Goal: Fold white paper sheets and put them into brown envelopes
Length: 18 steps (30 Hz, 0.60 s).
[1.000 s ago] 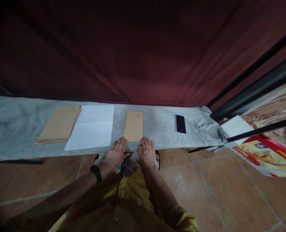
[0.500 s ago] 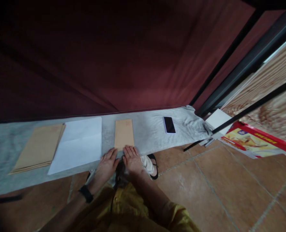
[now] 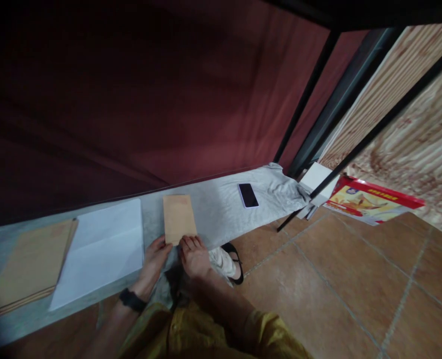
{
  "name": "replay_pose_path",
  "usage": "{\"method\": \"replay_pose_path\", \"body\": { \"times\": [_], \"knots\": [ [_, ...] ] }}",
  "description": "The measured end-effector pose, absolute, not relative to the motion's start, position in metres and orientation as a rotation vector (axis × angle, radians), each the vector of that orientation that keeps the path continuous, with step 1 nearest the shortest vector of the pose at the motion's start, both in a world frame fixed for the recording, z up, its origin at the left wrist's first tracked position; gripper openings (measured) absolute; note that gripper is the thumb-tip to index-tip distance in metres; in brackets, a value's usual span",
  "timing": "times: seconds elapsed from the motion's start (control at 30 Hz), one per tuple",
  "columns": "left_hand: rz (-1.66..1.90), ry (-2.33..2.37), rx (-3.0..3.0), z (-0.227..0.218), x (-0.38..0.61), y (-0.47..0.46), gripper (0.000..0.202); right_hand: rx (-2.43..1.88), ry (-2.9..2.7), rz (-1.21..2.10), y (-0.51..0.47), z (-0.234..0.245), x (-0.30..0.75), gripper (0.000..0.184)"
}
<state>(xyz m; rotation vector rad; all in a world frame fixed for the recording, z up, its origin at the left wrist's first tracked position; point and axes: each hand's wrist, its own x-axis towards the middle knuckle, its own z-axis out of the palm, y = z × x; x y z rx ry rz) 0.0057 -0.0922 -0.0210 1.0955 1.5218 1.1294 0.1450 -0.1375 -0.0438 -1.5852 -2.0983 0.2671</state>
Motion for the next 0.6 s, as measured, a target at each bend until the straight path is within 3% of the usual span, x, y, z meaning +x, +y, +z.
{"method": "replay_pose_path", "body": {
  "times": [0.2,0.37,0.5,0.6],
  "knots": [
    [1.097,1.481,1.104,0.001,0.022,-0.09,0.029,-1.829,-2.015,0.276,-0.126,-0.021,0.147,0.036],
    [1.091,1.307,1.065,0.026,0.039,-0.096,0.059,-1.775,-1.723,0.405,-0.115,-0.008,0.165,0.039],
    [1.057,1.321,0.931,0.018,0.043,-0.104,0.062,-1.525,-1.179,0.651,-0.106,-0.012,0.177,0.026],
    [0.972,1.268,0.768,0.003,0.045,-0.109,0.053,-1.301,-0.69,1.02,-0.105,-0.023,0.174,0.03]
  ]
}}
